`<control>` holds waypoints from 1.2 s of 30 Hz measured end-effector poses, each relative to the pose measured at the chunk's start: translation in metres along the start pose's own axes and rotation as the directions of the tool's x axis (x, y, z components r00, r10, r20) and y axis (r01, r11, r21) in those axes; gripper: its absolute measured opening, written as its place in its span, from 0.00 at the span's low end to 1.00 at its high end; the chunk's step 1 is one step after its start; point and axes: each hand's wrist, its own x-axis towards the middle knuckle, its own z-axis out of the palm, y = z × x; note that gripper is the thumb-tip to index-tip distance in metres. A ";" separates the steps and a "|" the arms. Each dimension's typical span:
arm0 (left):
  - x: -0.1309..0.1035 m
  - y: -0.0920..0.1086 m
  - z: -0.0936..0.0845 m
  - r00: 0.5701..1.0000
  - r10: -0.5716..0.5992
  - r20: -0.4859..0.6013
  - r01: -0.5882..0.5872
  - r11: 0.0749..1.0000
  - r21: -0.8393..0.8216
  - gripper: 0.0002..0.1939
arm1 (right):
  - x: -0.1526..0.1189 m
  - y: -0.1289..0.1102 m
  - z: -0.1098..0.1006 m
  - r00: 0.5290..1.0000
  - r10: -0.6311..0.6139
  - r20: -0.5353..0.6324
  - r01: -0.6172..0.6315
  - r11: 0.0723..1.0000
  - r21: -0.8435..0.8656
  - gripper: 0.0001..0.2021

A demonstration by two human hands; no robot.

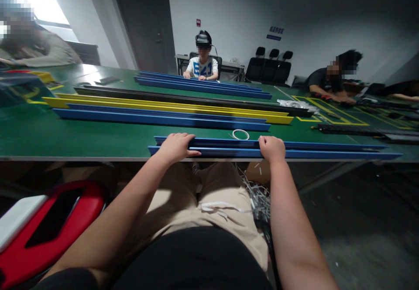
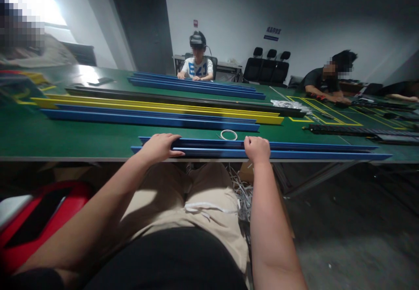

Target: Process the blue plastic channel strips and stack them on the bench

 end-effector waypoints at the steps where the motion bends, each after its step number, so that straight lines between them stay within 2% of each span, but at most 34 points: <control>1: -0.003 -0.009 -0.001 1.000 0.004 0.010 -0.004 1.000 0.000 0.38 | 0.002 0.009 -0.001 1.000 0.011 0.007 -0.011 1.000 -0.008 0.25; 4: -0.008 -0.019 -0.001 1.000 0.017 -0.019 -0.017 1.000 0.006 0.36 | 0.008 0.024 -0.002 0.996 0.076 0.044 -0.075 0.997 -0.024 0.24; 8: -0.004 -0.005 0.004 0.998 0.015 -0.068 -0.014 1.000 0.011 0.35 | 0.021 0.011 -0.001 0.979 0.139 0.151 -0.143 0.990 0.016 0.24; 11: 0.004 0.017 0.008 0.995 0.030 -0.094 -0.027 0.999 0.023 0.35 | 0.033 -0.015 0.003 0.973 -0.008 0.230 -0.027 0.989 0.146 0.23; 13: 0.013 0.036 0.011 0.993 0.043 -0.107 -0.040 0.999 0.030 0.35 | 0.042 -0.033 0.006 0.933 -0.173 0.316 0.099 0.966 0.237 0.24; 15: 0.022 0.054 0.014 0.993 0.051 -0.105 -0.049 0.999 0.021 0.34 | 0.051 -0.047 0.009 0.891 -0.255 0.375 0.165 0.953 0.256 0.26; 17: 0.031 0.071 0.016 0.993 0.051 -0.111 -0.050 0.999 0.010 0.33 | 0.059 -0.055 0.011 0.880 -0.247 0.406 0.172 0.962 0.213 0.25; 20: 0.039 0.085 0.018 0.992 0.051 -0.115 -0.052 0.999 -0.005 0.32 | 0.064 -0.060 0.012 0.886 -0.202 0.417 0.163 0.978 0.128 0.22; 24: 0.040 0.088 0.019 0.991 0.044 -0.123 -0.053 0.996 -0.068 0.33 | 0.061 -0.062 0.014 0.914 -0.220 0.342 0.179 0.973 0.146 0.24; 27: 0.039 0.082 0.019 0.981 0.015 -0.193 -0.059 0.972 -0.229 0.35 | 0.056 -0.061 0.016 0.933 -0.247 0.260 0.179 0.949 0.260 0.20; 30: 0.041 0.074 0.019 0.960 -0.085 -0.268 -0.048 0.891 -0.451 0.29 | 0.052 -0.063 0.017 0.947 -0.298 0.120 0.226 0.883 0.412 0.10; 33: 0.045 0.064 0.020 0.941 -0.164 -0.295 -0.052 0.793 -0.607 0.22 | 0.044 -0.071 0.013 0.937 -0.348 -0.031 0.312 0.793 0.523 0.12; 36: 0.050 0.054 0.020 0.943 -0.206 -0.260 -0.042 0.704 -0.709 0.22 | 0.032 -0.082 0.003 0.901 -0.420 -0.110 0.400 0.704 0.587 0.13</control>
